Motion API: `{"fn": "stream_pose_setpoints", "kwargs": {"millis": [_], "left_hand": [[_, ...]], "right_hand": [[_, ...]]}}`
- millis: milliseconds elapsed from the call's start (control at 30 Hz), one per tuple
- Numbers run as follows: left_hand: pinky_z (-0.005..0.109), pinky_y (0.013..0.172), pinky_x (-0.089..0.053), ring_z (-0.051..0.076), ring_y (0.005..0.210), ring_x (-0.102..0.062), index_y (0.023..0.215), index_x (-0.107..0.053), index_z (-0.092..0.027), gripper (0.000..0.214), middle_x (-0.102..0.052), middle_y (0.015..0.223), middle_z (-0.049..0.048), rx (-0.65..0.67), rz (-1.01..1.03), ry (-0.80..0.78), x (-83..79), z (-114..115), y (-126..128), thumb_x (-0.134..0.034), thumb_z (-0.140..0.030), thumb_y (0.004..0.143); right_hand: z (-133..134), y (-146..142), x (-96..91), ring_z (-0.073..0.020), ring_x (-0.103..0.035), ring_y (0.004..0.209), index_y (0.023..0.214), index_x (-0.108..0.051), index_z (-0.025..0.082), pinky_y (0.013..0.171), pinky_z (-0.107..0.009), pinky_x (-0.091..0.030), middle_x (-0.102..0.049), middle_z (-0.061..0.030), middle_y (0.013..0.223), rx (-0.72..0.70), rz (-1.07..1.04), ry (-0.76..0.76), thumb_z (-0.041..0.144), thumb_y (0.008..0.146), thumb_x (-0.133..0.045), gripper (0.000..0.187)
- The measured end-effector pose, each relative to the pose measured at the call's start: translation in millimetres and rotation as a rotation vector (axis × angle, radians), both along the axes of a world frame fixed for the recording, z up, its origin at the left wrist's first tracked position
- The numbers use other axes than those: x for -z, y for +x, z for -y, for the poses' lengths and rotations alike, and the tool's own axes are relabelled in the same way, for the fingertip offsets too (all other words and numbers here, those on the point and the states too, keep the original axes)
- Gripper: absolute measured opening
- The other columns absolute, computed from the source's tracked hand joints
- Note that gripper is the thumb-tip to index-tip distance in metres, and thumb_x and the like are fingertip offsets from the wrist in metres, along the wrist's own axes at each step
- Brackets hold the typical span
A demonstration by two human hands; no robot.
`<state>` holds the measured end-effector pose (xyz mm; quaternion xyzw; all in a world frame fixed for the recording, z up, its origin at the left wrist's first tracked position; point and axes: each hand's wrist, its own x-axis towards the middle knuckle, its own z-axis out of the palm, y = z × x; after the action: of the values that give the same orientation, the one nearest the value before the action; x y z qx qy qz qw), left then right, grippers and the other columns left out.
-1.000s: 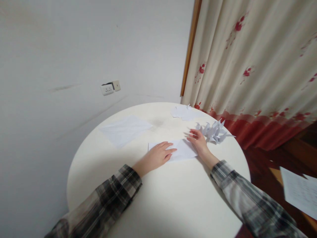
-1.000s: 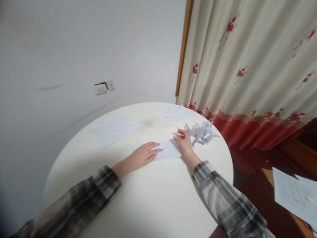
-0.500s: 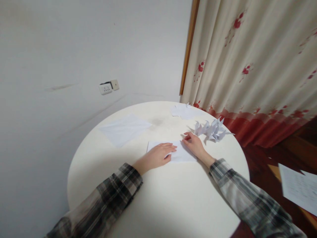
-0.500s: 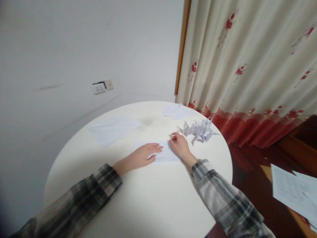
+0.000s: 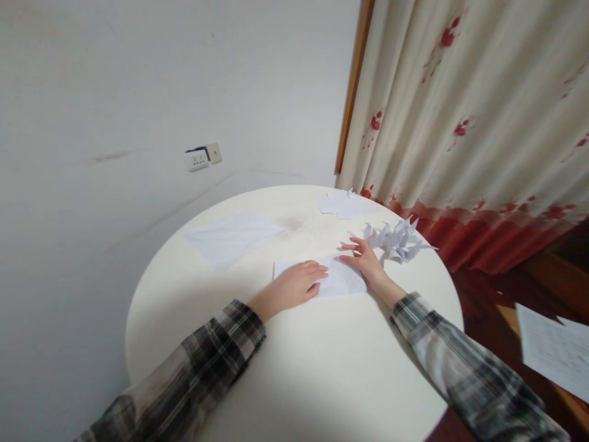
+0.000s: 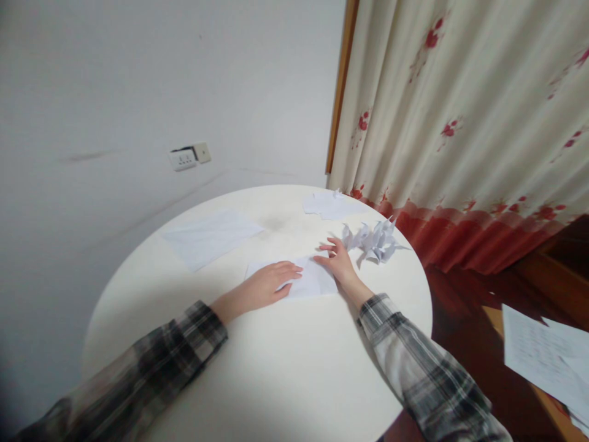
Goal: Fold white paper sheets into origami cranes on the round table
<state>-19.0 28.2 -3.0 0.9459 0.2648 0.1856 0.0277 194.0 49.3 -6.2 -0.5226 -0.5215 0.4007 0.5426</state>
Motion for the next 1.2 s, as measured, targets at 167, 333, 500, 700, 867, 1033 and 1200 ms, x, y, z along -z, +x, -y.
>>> {"fn": "stream_pose_setpoints", "kwargs": {"millis": [167,333,500,700,867,1033,1200], "left_hand": [[0.035,0.101,-0.034,0.019,0.114,-0.047,0.111,-0.055,-0.019,0.031,-0.056,0.121,0.0038,-0.026,-0.035,0.019,-0.9,1,1,-0.042,-0.018,0.083],[0.035,0.099,-0.036,0.019,0.115,-0.044,0.117,-0.050,-0.020,0.035,-0.055,0.123,0.0029,-0.029,-0.039,0.015,-3.4,3,1,-0.041,-0.017,0.083],[0.038,0.100,-0.035,0.019,0.117,-0.043,0.121,-0.046,-0.023,0.039,-0.053,0.125,0.0031,-0.028,-0.025,-0.006,0.0,0,1,-0.042,-0.018,0.083],[0.036,0.102,-0.034,0.019,0.117,-0.044,0.117,-0.047,-0.019,0.033,-0.053,0.122,0.0080,-0.038,0.033,-0.066,8.4,-5,-2,-0.044,-0.025,0.085],[0.034,0.097,-0.038,0.018,0.110,-0.048,0.107,-0.047,-0.018,0.028,-0.053,0.112,0.0081,-0.099,0.172,-0.133,7.4,-1,-4,-0.051,-0.025,0.080],[0.038,0.100,-0.035,0.021,0.118,-0.042,0.120,-0.037,-0.017,0.044,-0.047,0.122,0.0116,-0.166,0.165,-0.090,6.1,2,-4,-0.051,-0.028,0.079],[0.036,0.104,-0.029,0.020,0.123,-0.036,0.125,-0.037,-0.014,0.041,-0.044,0.131,0.0120,-0.137,0.023,-0.022,7.4,0,-5,-0.039,-0.027,0.086]], "right_hand": [[-1,-2,4.3,-0.0184,-0.062,0.073,0.118,-0.038,0.019,0.069,-0.035,-0.050,-0.067,-0.0049,0.087,-0.146,-0.020,-0.091,0.026,0.051,-0.073,0.076],[3,-2,1.3,-0.0142,-0.056,0.066,0.109,-0.054,0.019,0.068,-0.030,-0.047,-0.065,-0.0022,0.087,-0.081,0.419,0.134,0.020,0.056,-0.068,0.055],[24,-10,-8.9,-0.0146,-0.059,0.065,0.107,-0.058,0.020,0.067,-0.028,-0.048,-0.067,-0.0005,0.082,-0.178,0.542,0.255,0.014,0.067,-0.052,0.041],[40,-13,-3.6,-0.0163,-0.063,0.089,0.106,-0.058,0.022,0.082,-0.030,-0.049,-0.067,-0.0018,0.098,-0.400,0.526,0.357,0.007,0.068,-0.045,0.043],[48,-8,-3.1,-0.0176,-0.060,0.099,0.103,-0.062,0.022,0.092,-0.035,-0.045,-0.065,-0.0037,0.106,-0.471,0.704,0.416,0.002,0.066,-0.042,0.047],[56,-7,-5.2,-0.0183,-0.053,0.111,0.109,-0.060,0.019,0.100,-0.036,-0.040,-0.060,-0.0066,0.116,-0.551,0.770,0.505,0.001,0.067,-0.042,0.049],[65,-4,-7.2,-0.0203,-0.044,0.121,0.118,-0.055,0.018,0.103,-0.040,-0.037,-0.052,-0.0088,0.126,-0.584,0.833,0.547,0.010,0.078,-0.045,0.042]]}}
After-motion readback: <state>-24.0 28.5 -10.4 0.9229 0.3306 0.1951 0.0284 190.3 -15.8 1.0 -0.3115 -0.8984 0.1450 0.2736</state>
